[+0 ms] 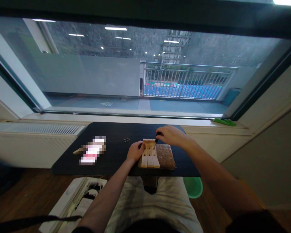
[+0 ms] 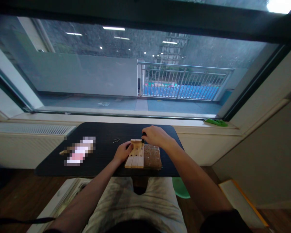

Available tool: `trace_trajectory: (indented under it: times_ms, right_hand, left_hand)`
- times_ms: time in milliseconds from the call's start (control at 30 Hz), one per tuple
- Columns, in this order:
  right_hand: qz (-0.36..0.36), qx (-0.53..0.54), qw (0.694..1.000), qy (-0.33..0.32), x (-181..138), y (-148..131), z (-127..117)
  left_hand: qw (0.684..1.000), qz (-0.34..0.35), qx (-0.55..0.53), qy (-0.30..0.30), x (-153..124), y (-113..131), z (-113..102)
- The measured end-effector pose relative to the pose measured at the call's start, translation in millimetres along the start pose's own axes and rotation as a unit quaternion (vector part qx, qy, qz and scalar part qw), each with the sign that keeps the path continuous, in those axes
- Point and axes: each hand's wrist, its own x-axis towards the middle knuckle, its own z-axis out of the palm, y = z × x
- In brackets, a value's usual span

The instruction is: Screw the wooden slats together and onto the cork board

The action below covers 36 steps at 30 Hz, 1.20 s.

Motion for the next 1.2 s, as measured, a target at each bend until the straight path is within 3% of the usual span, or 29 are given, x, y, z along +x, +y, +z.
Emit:
trace_trajectory:
  times_ms: [800,1200]
  right_hand:
    - [0.044,-0.057,0.996,-0.049,4.6,-12.6,-0.4]
    - [0.037,-0.051,0.997,-0.036,5.9,-14.1,11.5]
  left_hand:
    - [1.0,0.008,-0.021,-0.008,0.0,-1.5,0.2]
    - [1.0,0.002,-0.026,-0.001,-0.9,0.0,-0.8]
